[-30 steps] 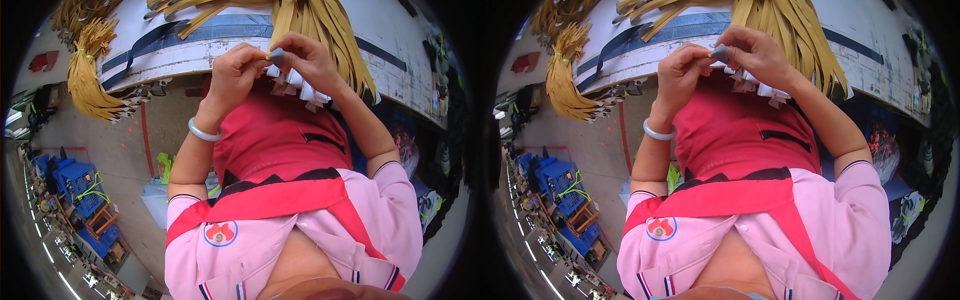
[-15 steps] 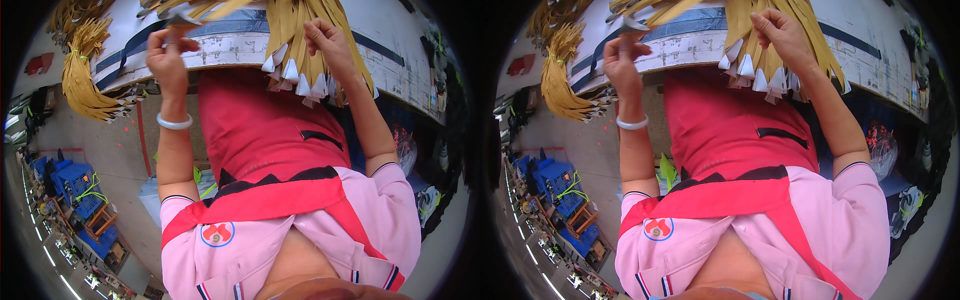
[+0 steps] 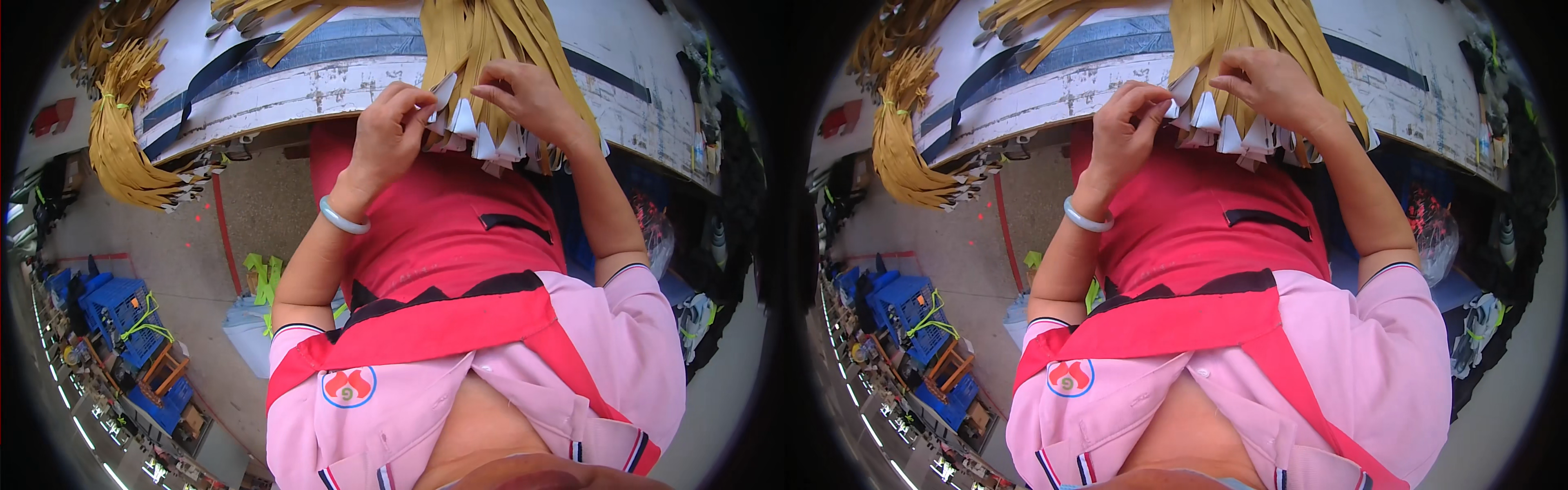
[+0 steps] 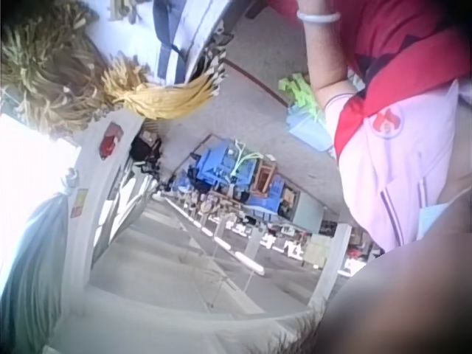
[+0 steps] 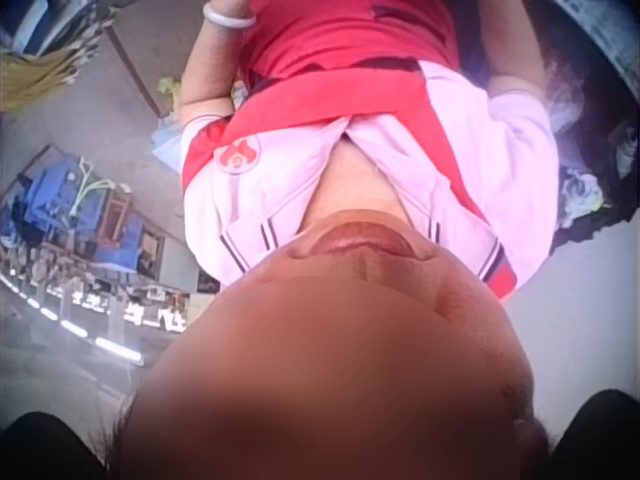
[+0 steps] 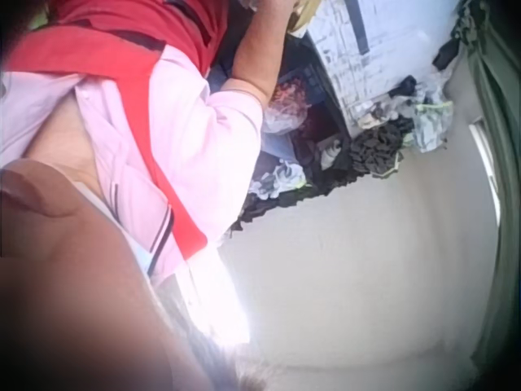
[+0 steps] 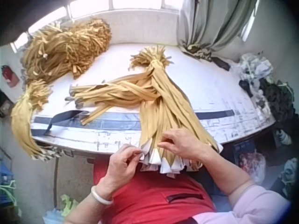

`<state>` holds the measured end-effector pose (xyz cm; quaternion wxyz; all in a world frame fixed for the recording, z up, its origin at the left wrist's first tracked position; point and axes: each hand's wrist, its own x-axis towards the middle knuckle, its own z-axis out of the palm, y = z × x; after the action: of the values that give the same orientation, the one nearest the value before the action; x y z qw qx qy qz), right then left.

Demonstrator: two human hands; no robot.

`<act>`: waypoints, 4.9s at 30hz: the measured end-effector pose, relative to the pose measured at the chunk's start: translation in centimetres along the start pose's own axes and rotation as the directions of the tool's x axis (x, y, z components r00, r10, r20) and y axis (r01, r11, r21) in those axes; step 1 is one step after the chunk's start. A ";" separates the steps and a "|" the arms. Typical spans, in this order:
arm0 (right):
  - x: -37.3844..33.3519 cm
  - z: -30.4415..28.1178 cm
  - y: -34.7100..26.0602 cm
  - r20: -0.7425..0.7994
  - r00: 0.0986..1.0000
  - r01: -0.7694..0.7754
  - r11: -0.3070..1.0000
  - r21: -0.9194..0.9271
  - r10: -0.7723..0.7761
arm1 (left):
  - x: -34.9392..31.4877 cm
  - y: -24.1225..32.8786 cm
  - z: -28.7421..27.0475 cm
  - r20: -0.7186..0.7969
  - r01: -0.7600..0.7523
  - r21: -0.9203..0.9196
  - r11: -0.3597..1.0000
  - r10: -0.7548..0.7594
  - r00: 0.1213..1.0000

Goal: Manufacturing yellow fabric straps by applying small adhesive labels or pieces to the white ends.

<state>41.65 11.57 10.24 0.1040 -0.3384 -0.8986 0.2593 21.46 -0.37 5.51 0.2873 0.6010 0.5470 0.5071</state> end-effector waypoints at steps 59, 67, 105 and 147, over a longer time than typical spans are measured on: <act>2.8 2.9 -1.6 -0.493 0.869 0.230 0.920 0.317 -0.048 | 5.8 0.9 0.9 -0.218 -0.103 0.122 0.987 0.128 0.967; 2.6 1.0 -1.7 -0.283 0.958 0.208 0.781 0.588 -0.042 | 4.7 -1.6 -1.5 -0.067 0.111 -0.320 0.941 -0.139 0.988; -0.6 1.2 2.4 0.006 0.947 -0.153 0.434 0.888 0.321 | 6.8 -2.5 -5.6 -0.287 0.002 -0.337 0.941 -0.105 0.952; 0.7 5.2 -2.8 -0.326 0.945 0.203 0.827 0.524 -0.026 | 2.1 -2.0 -1.9 0.378 0.476 -0.802 0.361 -0.310 0.872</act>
<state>37.72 8.21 7.33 0.3496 -0.2749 -0.7775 0.4446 18.72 1.71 4.95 0.7092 0.2567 0.3099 0.5789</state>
